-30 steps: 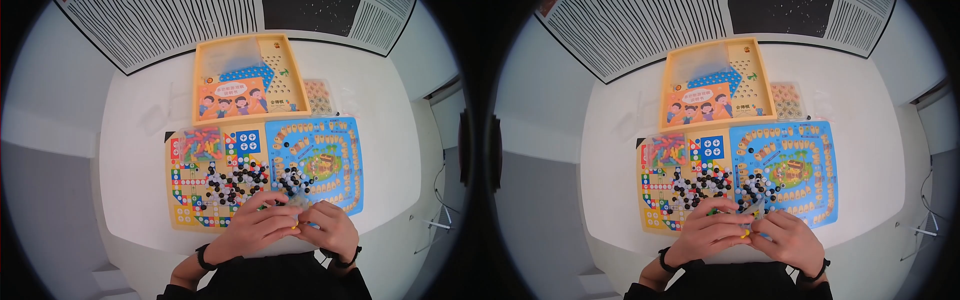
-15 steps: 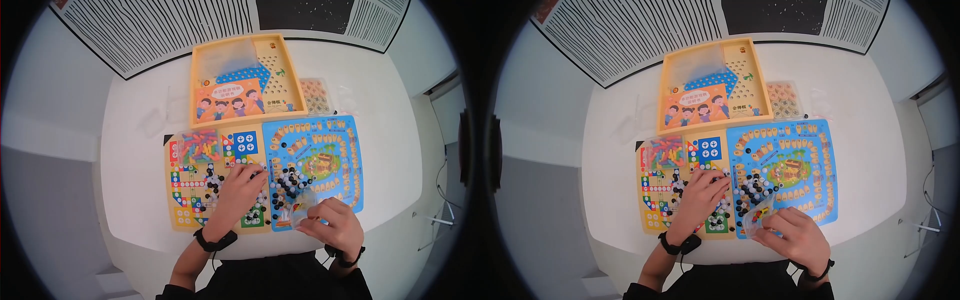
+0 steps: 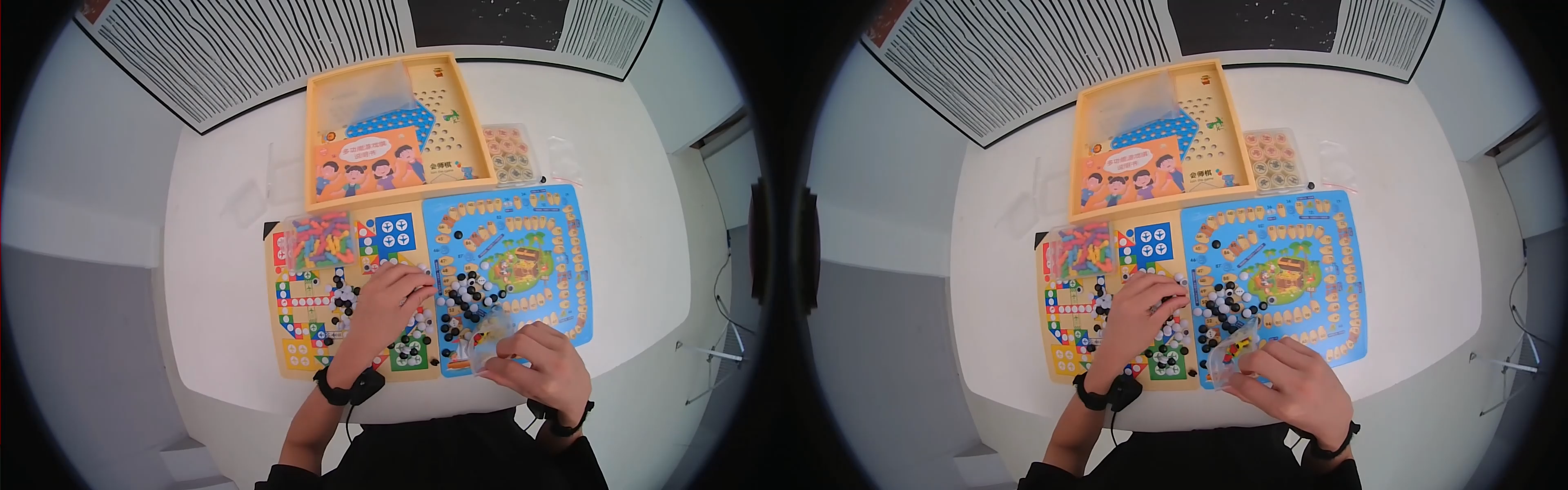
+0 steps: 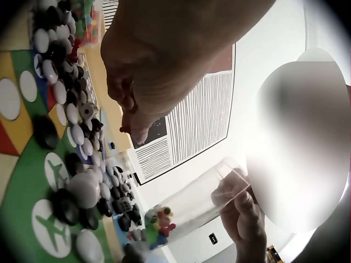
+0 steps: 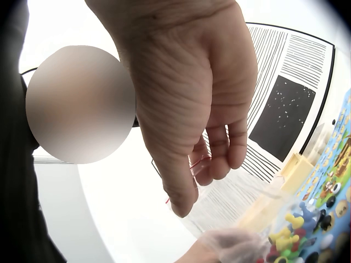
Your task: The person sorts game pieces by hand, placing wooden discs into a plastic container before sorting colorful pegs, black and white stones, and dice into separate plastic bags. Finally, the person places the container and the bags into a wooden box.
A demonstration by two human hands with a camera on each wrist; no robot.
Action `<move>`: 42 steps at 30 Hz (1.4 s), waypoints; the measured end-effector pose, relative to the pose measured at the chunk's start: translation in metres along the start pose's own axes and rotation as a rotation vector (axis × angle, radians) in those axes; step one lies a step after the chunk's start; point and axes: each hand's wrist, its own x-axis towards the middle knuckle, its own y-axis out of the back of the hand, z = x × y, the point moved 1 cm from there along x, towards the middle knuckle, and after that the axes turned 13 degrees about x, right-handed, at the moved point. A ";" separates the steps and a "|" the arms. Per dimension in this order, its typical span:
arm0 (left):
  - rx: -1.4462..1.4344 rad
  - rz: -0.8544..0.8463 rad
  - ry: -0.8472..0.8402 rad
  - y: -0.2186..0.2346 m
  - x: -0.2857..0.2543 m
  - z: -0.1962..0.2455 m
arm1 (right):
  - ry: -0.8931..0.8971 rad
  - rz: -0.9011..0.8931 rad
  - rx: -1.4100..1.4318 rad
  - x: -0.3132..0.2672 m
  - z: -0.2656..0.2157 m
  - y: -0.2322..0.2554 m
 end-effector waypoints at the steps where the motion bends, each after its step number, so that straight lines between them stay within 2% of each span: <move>1: -0.166 -0.034 0.163 0.015 0.003 0.009 | -0.004 0.002 -0.003 0.000 0.000 0.000; 2: -0.331 -0.070 0.325 0.029 0.005 0.018 | -0.001 -0.001 0.010 0.000 0.001 -0.001; 3: -0.335 -0.072 0.322 0.039 0.005 0.026 | 0.003 -0.005 0.022 0.000 0.001 -0.001; 5: -0.447 0.002 0.029 0.057 0.001 0.042 | 0.004 -0.014 0.024 0.002 0.001 -0.002; 6: -0.445 0.006 0.035 0.059 0.001 0.050 | 0.010 -0.026 0.032 0.003 0.001 -0.003; 8: -0.464 -0.010 -0.092 0.054 0.001 0.071 | 0.029 -0.031 0.021 0.004 0.002 -0.007; 10: -0.414 -0.019 -0.115 0.045 -0.004 0.071 | 0.051 -0.031 0.010 0.006 0.001 -0.008; 13: -0.452 0.032 -0.082 0.045 -0.012 0.061 | 0.025 -0.035 0.011 0.007 -0.003 -0.006; 15: -0.408 0.069 0.112 0.055 -0.025 0.041 | 0.015 -0.030 0.041 0.003 -0.001 -0.005; 16: -0.407 0.063 0.114 0.058 -0.029 0.030 | 0.011 -0.027 0.047 0.002 0.000 -0.004; 18: 0.084 0.002 0.225 0.061 -0.035 0.004 | -0.018 -0.007 0.021 0.000 0.002 -0.004; 21: 0.238 -0.041 0.288 0.053 -0.056 -0.019 | -0.004 -0.001 0.009 0.002 0.003 -0.004; 25: 0.220 -0.030 0.284 0.047 -0.060 -0.025 | -0.001 0.006 -0.007 0.006 0.001 -0.002; 28: 0.149 -0.081 0.335 0.048 -0.056 -0.029 | -0.003 0.006 -0.016 0.005 0.000 0.000; 31: 0.102 -0.021 0.294 0.063 -0.041 -0.010 | -0.028 -0.006 -0.032 0.003 -0.002 0.003; 33: -0.141 0.065 0.211 0.078 -0.031 0.019 | -0.028 0.009 0.001 0.001 -0.002 -0.001; 35: -0.291 0.091 0.007 0.078 -0.020 0.047 | -0.022 -0.001 0.005 0.002 -0.004 -0.004; 36: -0.288 0.101 0.012 0.071 -0.017 0.057 | -0.009 -0.005 0.012 0.004 -0.004 -0.005; 38: -0.266 0.098 -0.194 0.057 -0.011 0.077 | 0.027 0.015 0.011 0.004 -0.004 -0.010; 42: -0.174 0.078 -0.210 0.041 -0.017 0.080 | 0.044 0.050 -0.012 0.003 -0.004 -0.008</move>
